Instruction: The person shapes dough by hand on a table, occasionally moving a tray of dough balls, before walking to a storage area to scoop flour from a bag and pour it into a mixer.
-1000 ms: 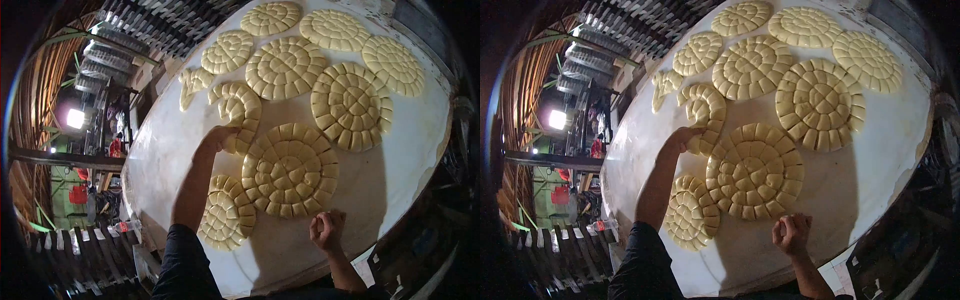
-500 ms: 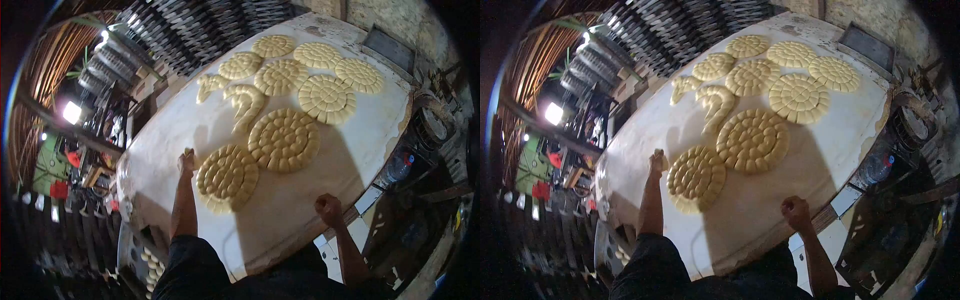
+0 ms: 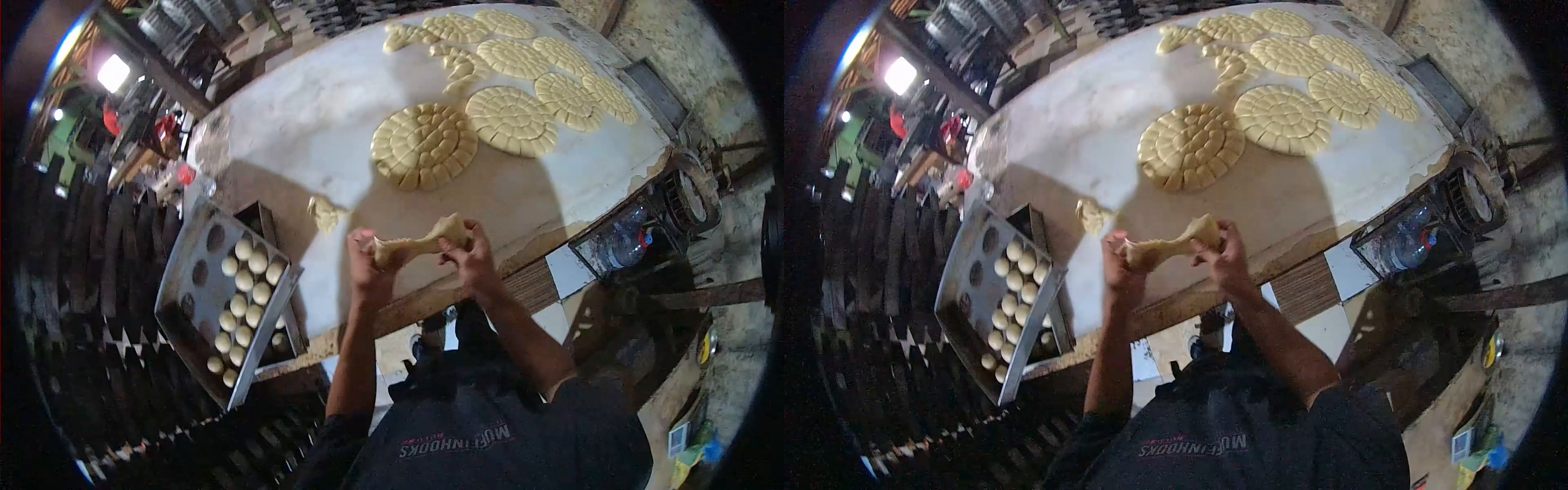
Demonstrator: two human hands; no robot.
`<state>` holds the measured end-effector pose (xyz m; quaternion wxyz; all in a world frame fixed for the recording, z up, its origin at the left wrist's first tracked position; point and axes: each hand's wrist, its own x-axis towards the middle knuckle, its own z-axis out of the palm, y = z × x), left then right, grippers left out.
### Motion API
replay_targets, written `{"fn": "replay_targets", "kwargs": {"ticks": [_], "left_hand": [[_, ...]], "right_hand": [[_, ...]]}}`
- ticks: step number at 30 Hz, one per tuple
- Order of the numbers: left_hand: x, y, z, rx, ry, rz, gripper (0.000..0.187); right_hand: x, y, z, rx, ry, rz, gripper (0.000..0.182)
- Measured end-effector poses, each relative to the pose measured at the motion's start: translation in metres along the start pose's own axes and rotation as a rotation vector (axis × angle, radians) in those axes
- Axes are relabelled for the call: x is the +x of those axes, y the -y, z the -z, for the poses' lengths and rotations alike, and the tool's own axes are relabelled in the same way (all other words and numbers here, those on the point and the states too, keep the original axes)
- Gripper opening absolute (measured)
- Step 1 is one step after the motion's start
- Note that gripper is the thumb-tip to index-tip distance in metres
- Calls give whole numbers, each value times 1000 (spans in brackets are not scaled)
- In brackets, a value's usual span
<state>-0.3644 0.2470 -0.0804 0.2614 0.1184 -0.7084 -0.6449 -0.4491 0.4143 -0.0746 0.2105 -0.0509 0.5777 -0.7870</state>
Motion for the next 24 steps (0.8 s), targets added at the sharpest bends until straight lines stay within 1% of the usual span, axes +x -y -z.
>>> {"fn": "replay_targets", "kwargs": {"ticks": [1,2,3,5,6,7,8,9,10,11,12,13,14,15,16,17,18,19,21,22,23,24], "left_hand": [[-3,4,12,-41,-80,-17,43],[-6,8,22,-80,-160,-38,42],[-11,17,35,-81,-177,-27,42],[-21,53,55,-242,-447,274,31],[-38,93,59,-238,-447,277,31],[-63,144,61,96,-299,177,25],[-67,170,59,423,-148,66,19],[-52,158,53,421,-155,54,19],[-34,133,47,634,174,-131,21],[-17,111,39,841,508,-310,22],[1,100,37,846,500,-311,22],[24,92,35,958,410,-282,27],[48,90,29,1071,322,-251,31],[74,93,17,988,210,-284,37],[91,97,0,1001,224,-278,37],[103,101,-24,988,191,-151,36],[107,106,-47,975,154,-18,35],[99,121,-68,988,183,-10,31],[70,110,-106,1082,255,-45,23],[48,109,-111,1065,334,-149,17],[18,116,-104,1052,335,-153,18],[-5,112,-92,1064,335,-175,17]], "right_hand": [[-1,11,8,-1,-15,-81,40],[4,14,23,-11,-70,-85,43],[10,16,40,-14,-128,-90,45],[23,19,76,176,-275,110,42],[33,13,97,72,-368,157,35],[46,4,120,-33,-459,209,30],[58,-8,144,-30,-455,216,30],[66,-20,169,-431,-298,268,29],[77,-23,189,-829,-130,319,29],[89,-17,205,-830,-122,332,29],[100,-12,218,-1205,102,570,35],[114,-7,226,-1565,342,807,42],[137,-5,230,-1556,345,808,42],[160,1,223,-1468,282,786,40],[177,3,213,-1378,217,757,38],[188,1,198,-1362,216,741,38],[195,-2,178,-1298,189,677,36],[201,-7,162,-1236,168,617,34],[181,-59,148,-1271,210,753,32],[151,-57,152,-1287,389,710,31],[129,-52,155,-1295,570,667,29],[129,-48,175,-1286,579,670,29]]}}
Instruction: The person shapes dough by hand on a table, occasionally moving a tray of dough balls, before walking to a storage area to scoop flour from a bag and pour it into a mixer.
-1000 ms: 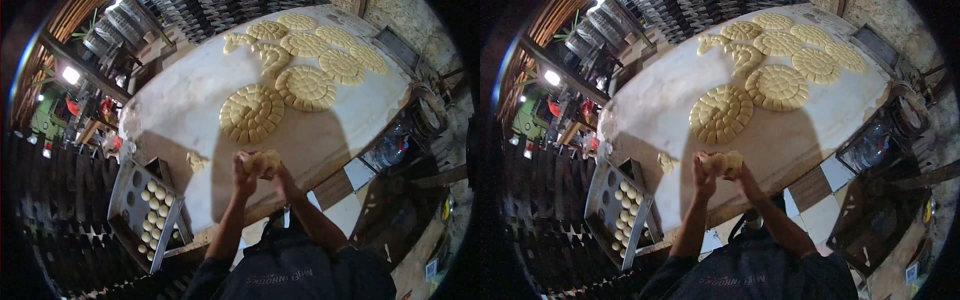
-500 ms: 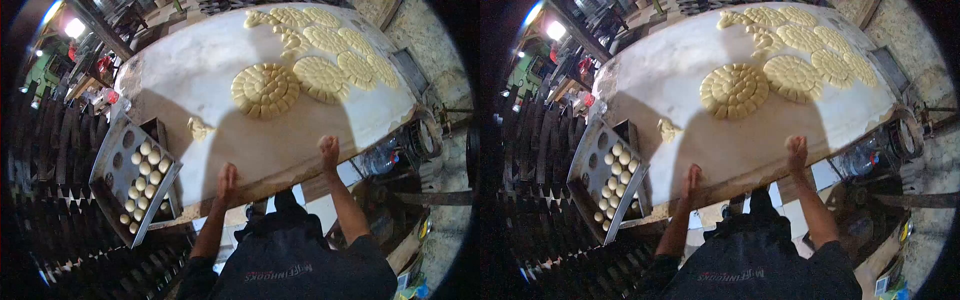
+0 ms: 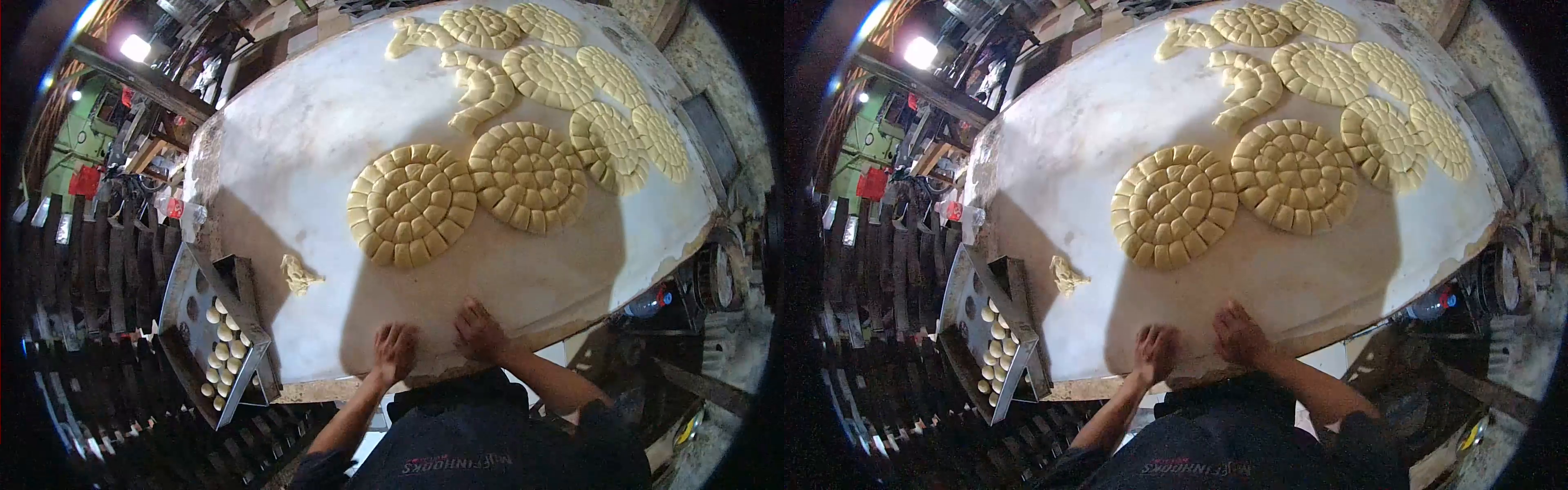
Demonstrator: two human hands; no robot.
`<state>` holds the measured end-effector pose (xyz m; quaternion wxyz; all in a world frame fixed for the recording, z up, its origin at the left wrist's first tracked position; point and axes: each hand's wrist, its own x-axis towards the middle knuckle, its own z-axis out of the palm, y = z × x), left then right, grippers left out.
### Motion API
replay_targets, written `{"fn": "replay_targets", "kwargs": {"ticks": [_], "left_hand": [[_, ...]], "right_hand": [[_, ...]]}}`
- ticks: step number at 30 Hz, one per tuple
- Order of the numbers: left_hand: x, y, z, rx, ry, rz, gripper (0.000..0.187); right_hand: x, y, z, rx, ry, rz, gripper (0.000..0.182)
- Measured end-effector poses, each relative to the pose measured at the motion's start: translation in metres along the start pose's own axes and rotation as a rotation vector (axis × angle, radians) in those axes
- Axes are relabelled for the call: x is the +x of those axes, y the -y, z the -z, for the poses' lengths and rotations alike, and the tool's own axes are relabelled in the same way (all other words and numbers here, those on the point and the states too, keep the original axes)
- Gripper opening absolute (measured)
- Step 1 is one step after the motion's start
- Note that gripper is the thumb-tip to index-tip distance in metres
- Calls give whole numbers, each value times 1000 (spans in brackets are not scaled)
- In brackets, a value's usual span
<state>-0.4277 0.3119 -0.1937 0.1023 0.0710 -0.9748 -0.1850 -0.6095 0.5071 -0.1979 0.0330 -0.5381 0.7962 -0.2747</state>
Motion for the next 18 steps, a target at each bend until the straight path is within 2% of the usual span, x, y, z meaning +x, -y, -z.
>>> {"fn": "replay_targets", "kwargs": {"ticks": [1,2,3,4,5,6,7,8,10,12,13,14,15,16,17,18], "left_hand": [[-23,10,10,15,-10,-15,18],[-46,45,5,63,-29,-81,18],[-32,59,30,269,73,-46,20],[-19,86,34,127,-71,25,17],[16,87,44,79,-240,247,13],[52,78,55,41,-282,290,12],[74,82,40,-10,-345,243,15],[84,86,19,2,-350,193,17],[101,37,12,-39,-233,496,18],[79,11,12,75,-143,102,16],[62,1,21,79,-89,74,13],[37,5,18,-17,-167,118,9],[7,25,14,-23,-163,113,9],[-7,50,26,41,-104,-6,10],[-13,69,39,52,-81,105,11],[0,77,51,94,-255,295,12]], "right_hand": [[-20,-26,11,-37,49,136,29],[-28,-42,16,-73,97,270,28],[-15,-51,27,-64,96,269,28],[11,-64,52,-62,44,168,24],[31,-77,66,-59,-5,65,21],[47,-77,61,-52,-2,60,21],[70,-68,51,16,-74,-31,23],[84,-58,41,84,-144,-119,25],[74,-40,10,36,-129,-57,23],[52,-31,14,-40,-131,15,20],[36,-29,33,27,-58,99,18],[27,-35,47,97,20,184,16],[23,-55,56,88,28,201,16],[18,-78,62,81,47,112,17],[23,-91,63,76,67,23,18],[42,-92,62,76,82,41,18]]}}
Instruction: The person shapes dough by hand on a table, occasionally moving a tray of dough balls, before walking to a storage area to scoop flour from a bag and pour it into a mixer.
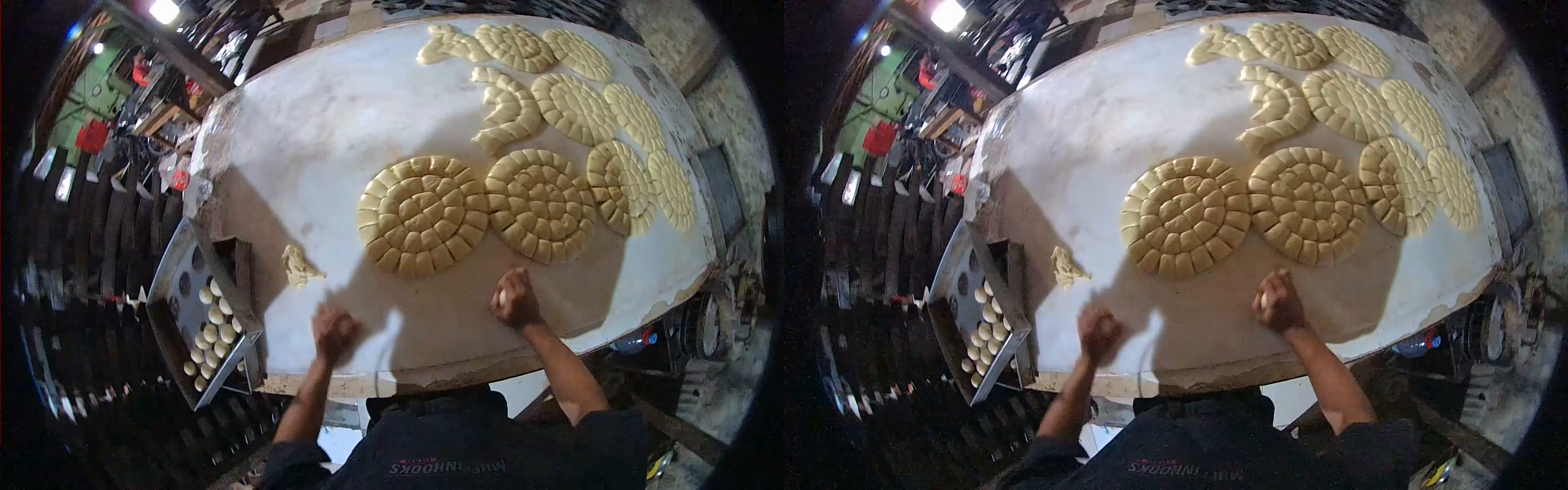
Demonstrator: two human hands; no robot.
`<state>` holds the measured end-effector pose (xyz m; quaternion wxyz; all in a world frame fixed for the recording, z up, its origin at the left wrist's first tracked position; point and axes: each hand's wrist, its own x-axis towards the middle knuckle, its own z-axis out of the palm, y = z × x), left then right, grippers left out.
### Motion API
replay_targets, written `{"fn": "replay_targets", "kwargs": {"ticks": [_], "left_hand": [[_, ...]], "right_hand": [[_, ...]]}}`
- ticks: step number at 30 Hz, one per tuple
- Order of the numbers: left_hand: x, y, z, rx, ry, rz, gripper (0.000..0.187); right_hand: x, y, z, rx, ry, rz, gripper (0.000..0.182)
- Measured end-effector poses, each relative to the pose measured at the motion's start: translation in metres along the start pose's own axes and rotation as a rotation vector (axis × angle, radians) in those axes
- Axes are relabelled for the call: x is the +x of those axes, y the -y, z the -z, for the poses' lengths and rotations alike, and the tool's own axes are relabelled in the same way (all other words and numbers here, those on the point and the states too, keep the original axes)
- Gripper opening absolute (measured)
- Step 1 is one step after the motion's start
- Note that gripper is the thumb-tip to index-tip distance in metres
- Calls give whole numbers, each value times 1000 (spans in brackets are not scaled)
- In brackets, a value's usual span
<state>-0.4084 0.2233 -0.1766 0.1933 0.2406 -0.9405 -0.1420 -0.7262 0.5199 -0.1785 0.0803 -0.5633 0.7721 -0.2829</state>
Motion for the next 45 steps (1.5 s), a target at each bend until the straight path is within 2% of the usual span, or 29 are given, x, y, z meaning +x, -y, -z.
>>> {"fn": "replay_targets", "kwargs": {"ticks": [2,3,5,7,8,9,11,12,14,15,17,19,20,21,22,23,24,25,27,28,29,32,34,36,38,40,42,44,45], "left_hand": [[51,15,-1,-41,-88,-86,16],[73,8,-10,14,-86,-198,13],[77,6,-55,-212,-144,-128,14],[70,-38,-29,-240,125,113,16],[48,-35,-39,-131,178,-166,23],[19,-40,-52,44,227,-191,35],[-27,-29,-15,-62,216,-368,42],[-40,-14,3,-57,206,-351,42],[-71,16,41,-430,563,-33,43],[-76,24,85,-433,565,-24,43],[-62,58,197,-660,341,53,42],[-54,130,258,-417,29,-62,45],[-46,147,305,-359,-109,119,48],[-48,188,318,-434,-108,264,52],[-45,238,322,-184,-183,224,49],[-42,282,317,-202,-98,380,47],[-43,313,310,-219,-24,538,45],[-48,329,305,-223,-46,545,45],[-55,348,300,-128,161,448,45],[-55,350,303,-126,149,448,45],[-55,348,305,-163,157,438,47],[-52,336,325,-239,208,400,57],[-48,319,327,95,-162,254,63],[-22,272,335,81,-206,318,65],[18,184,333,-165,-253,263,60],[50,114,271,-491,-264,180,60],[98,41,198,-679,39,-119,66],[143,-40,129,-595,490,-370,81],[170,-78,101,-594,516,-417,81]], "right_hand": [[41,10,-2,-173,-243,-248,16],[47,15,-12,-174,-222,-219,16],[71,29,-39,-214,-562,-396,14],[61,53,-56,-35,-509,-436,14],[44,61,-61,-58,-417,-341,14],[25,68,-62,-86,-335,-254,15],[-6,69,-39,-192,-172,-112,15],[-10,63,-27,-170,-219,-164,17],[-18,47,5,213,30,-886,19],[-15,55,9,212,40,-886,19],[13,76,8,416,-45,-1087,25],[75,161,-24,699,-186,-860,31],[121,230,-31,609,-62,-645,37],[160,281,-45,642,31,-488,38],[200,350,-55,678,75,-321,35],[232,392,-67,417,103,4,37],[262,442,-83,485,3,250,40],[290,481,-96,316,-51,471,43],[332,530,-150,445,-31,627,38],[349,545,-180,402,20,629,38],[366,546,-216,384,134,686,37],[362,537,-239,-208,380,725,28],[339,512,-214,87,228,677,27],[312,472,-161,311,-19,545,21],[270,398,-118,268,-260,346,14],[222,304,-98,125,-412,166,10],[162,214,-88,79,-508,-222,8],[99,140,-65,-45,-531,-355,10],[73,103,-47,-144,-502,-416,12]]}}
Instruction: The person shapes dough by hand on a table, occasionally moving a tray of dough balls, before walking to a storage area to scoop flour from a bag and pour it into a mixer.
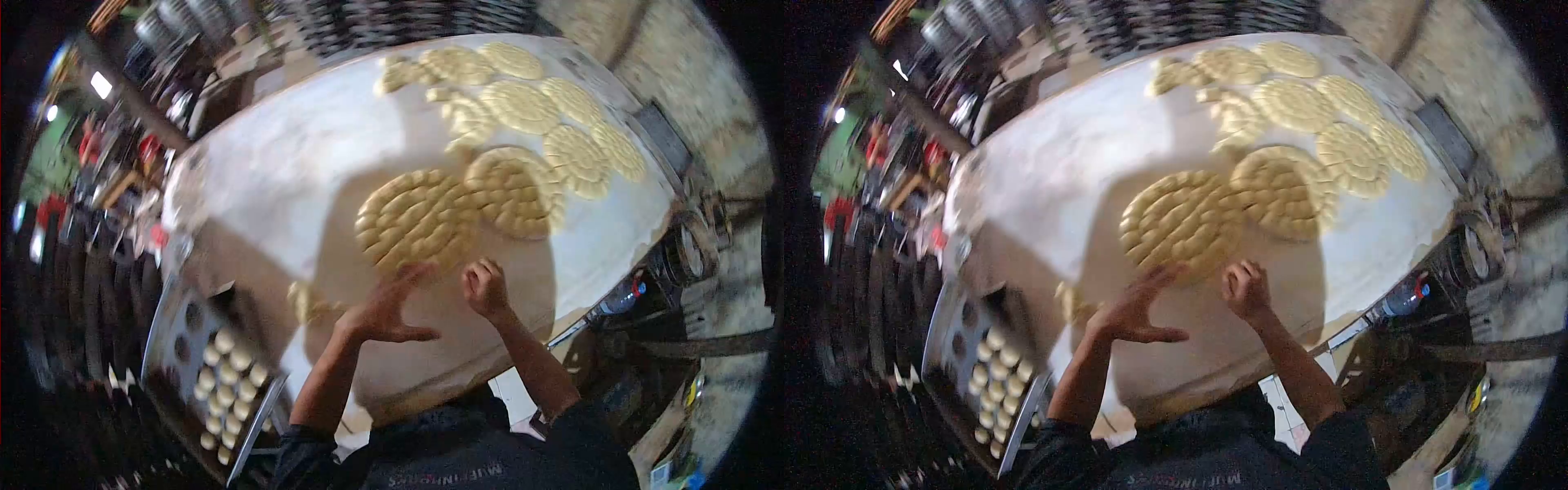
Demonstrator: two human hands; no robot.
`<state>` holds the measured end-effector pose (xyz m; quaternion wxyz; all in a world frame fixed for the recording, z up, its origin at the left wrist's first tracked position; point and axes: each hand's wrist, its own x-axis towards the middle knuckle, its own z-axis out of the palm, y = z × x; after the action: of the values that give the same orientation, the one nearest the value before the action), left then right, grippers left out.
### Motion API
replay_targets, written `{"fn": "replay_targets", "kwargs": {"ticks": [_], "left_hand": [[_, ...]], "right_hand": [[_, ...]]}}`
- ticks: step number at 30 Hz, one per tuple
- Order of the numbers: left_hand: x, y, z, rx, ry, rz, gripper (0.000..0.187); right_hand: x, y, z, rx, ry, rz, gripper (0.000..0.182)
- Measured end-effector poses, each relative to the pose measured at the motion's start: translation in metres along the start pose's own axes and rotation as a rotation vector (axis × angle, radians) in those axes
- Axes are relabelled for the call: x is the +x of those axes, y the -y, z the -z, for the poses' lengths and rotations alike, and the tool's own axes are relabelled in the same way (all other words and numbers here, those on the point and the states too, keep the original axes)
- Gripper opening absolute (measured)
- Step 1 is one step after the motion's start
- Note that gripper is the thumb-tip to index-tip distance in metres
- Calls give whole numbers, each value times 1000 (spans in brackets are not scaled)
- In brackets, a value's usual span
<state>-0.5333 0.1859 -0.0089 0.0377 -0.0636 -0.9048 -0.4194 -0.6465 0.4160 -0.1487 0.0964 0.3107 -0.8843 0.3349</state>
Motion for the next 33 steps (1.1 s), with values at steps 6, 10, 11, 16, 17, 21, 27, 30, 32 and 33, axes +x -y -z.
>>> {"fn": "replay_targets", "kwargs": {"ticks": [6,10,11,16,17,21,27,30,32,33], "left_hand": [[328,146,-121,-349,135,289,60],[411,168,-145,512,-325,518,69],[419,160,-156,608,-276,525,77],[432,135,-156,392,-124,609,83],[422,118,-151,179,-125,722,79],[355,134,-126,248,193,655,66],[180,20,-122,335,31,475,61],[77,-29,-146,-581,-279,125,34],[17,-48,-162,-751,-363,72,36],[-5,-56,-164,-905,-424,-4,41]], "right_hand": [[-55,-177,104,-130,-219,-319,19],[-44,-191,113,-217,-259,-328,16],[-41,-191,115,-203,-265,-352,16],[-44,-192,117,-111,-248,-406,11],[-45,-191,116,-100,-252,-410,11],[-47,-191,116,-112,-286,-379,12],[-58,-178,112,105,-287,-445,23],[-62,-109,88,714,-70,-275,39],[-74,-18,64,1337,42,-352,32],[-78,21,57,1323,64,-350,32]]}}
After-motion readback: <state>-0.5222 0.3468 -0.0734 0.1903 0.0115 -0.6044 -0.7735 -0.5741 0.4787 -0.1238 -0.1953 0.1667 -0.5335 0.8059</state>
